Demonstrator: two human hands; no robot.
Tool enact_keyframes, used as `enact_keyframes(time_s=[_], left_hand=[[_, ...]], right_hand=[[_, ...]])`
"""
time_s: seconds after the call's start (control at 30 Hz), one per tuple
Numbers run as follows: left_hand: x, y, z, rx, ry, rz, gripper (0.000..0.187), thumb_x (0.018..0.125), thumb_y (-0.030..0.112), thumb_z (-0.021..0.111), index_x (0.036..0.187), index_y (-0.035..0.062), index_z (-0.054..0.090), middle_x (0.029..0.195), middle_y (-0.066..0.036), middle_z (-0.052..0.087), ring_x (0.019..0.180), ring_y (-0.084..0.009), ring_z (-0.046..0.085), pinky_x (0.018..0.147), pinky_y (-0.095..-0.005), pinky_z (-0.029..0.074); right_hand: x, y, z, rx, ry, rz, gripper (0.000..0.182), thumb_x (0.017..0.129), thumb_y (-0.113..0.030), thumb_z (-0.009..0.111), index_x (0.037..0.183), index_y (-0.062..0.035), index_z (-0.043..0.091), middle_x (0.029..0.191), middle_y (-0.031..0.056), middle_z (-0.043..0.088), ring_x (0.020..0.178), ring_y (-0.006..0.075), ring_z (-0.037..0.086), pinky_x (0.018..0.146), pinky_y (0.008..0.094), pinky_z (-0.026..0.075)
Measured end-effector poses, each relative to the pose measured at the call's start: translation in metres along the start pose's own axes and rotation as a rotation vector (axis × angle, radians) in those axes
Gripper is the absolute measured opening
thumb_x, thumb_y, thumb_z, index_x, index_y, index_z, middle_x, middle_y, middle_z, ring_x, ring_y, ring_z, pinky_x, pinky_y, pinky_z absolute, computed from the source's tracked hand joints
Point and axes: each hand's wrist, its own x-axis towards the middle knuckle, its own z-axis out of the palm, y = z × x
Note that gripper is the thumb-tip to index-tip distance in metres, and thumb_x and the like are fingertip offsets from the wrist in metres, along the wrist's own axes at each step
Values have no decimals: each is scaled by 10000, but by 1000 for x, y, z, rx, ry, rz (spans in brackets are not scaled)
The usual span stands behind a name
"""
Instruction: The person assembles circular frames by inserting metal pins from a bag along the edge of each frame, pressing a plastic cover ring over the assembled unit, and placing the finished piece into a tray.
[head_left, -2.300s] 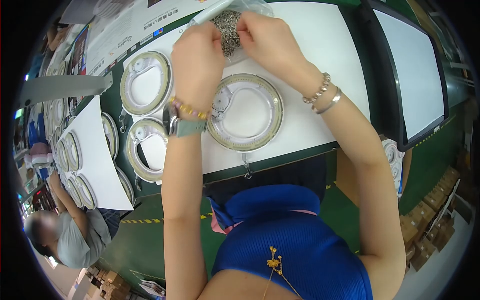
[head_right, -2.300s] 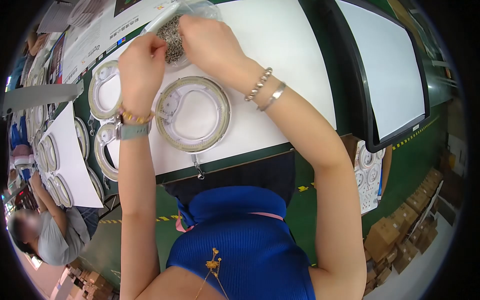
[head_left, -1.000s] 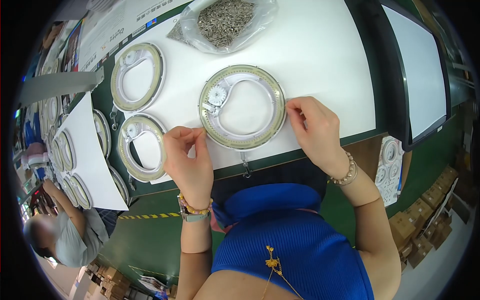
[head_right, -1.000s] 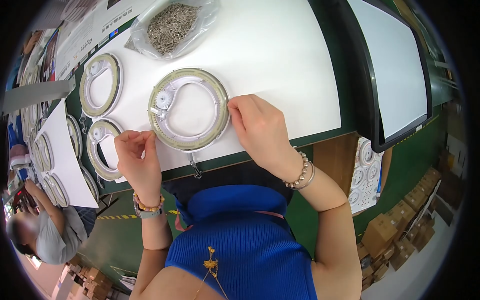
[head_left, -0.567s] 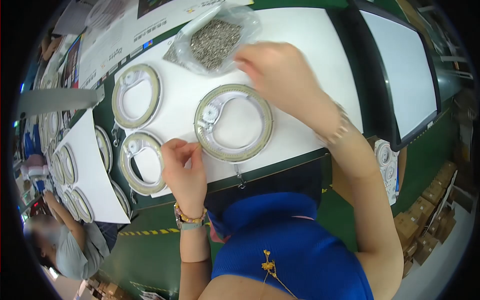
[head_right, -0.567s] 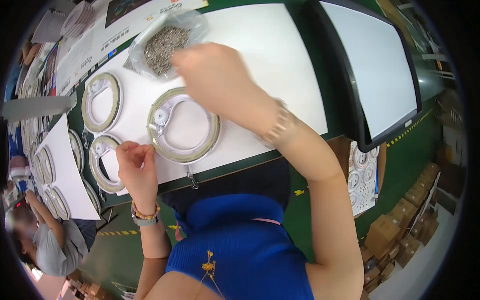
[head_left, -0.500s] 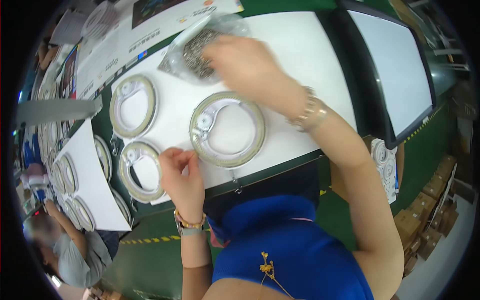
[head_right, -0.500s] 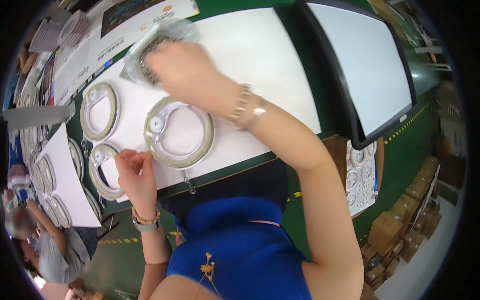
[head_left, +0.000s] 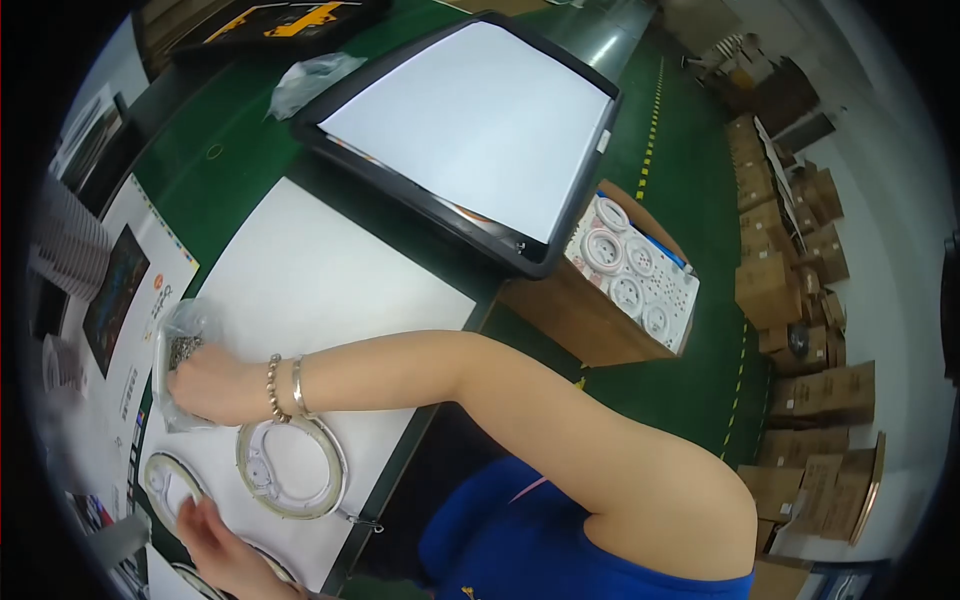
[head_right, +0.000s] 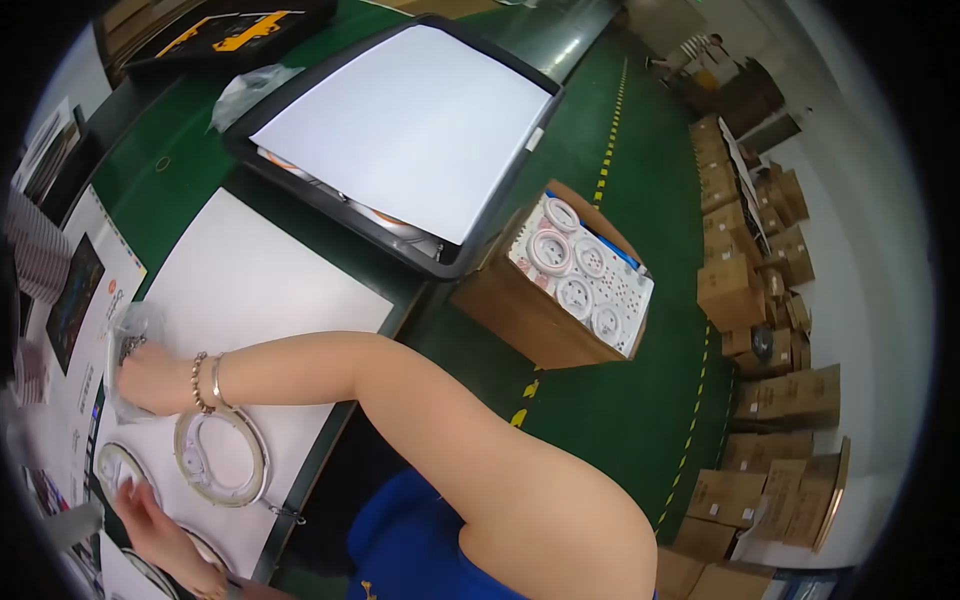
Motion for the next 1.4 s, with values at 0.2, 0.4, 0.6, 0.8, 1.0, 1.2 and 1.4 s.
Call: enact_keyframes(time_s=[0.2, 0.4, 0.6, 0.8, 1.0, 1.2, 1.4], left_hand=[[89, -12, 76, 221, -230, 244, 174, 802, 59, 576, 936, 17, 680, 888, -158, 679, 833, -339, 625, 746, -417, 484], [93, 20, 91, 433, -159, 379, 56, 742, 65, 611, 770, 74, 660, 773, -122, 626, 804, -321, 595, 699, -427, 491], [83, 27, 96, 362, -1, 358, 97, 742, 66, 588, 783, 85, 674, 769, -89, 621, 805, -292, 601, 674, -419, 491], [80, 32, 92, 160, 69, 305, 49, 749, 36, 590, 775, 39, 632, 797, -122, 620, 785, -312, 603, 664, -404, 489], [71, 27, 77, -2, 119, 214, 56, 792, 48, 626, 830, 7, 628, 767, -128, 652, 685, -267, 634, 645, -334, 496], [57, 41, 57, -331, 46, 73, 83, 837, 69, 622, 847, -13, 633, 751, -75, 654, 671, -169, 618, 632, -292, 485], [4, 70, 38, -1309, -283, -362, 79, 892, 66, 590, 918, -5, 612, 844, -12, 614, 773, -66, 535, 696, -218, 431]], right_hand=[[-26, -4, -45, 373, 133, 104, 75, 776, -53, 551, 795, 16, 530, 778, 208, 621, 740, 385, 622, 649, 444, 500], [-138, -42, -90, 516, 14, 451, 54, 826, -54, 620, 861, -31, 586, 698, 123, 620, 626, 265, 638, 565, 317, 489], [-184, -66, -56, 512, 107, 384, 111, 765, 40, 660, 860, -10, 632, 857, 83, 599, 623, 192, 574, 536, 276, 464], [-185, -65, -49, 401, 104, 320, 114, 754, 82, 651, 841, 10, 634, 879, 75, 573, 619, 120, 562, 507, 225, 458], [-184, -68, -44, 332, 156, 296, 158, 697, 39, 694, 828, -24, 630, 825, 73, 581, 620, 204, 571, 508, 291, 470], [-173, -64, -60, 259, -19, 259, 164, 679, 23, 712, 806, -29, 623, 803, 76, 578, 616, 209, 573, 504, 301, 471], [-125, -75, -99, 315, 251, 210, 218, 685, 23, 721, 888, -16, 651, 831, 111, 621, 655, 236, 606, 562, 307, 502]])
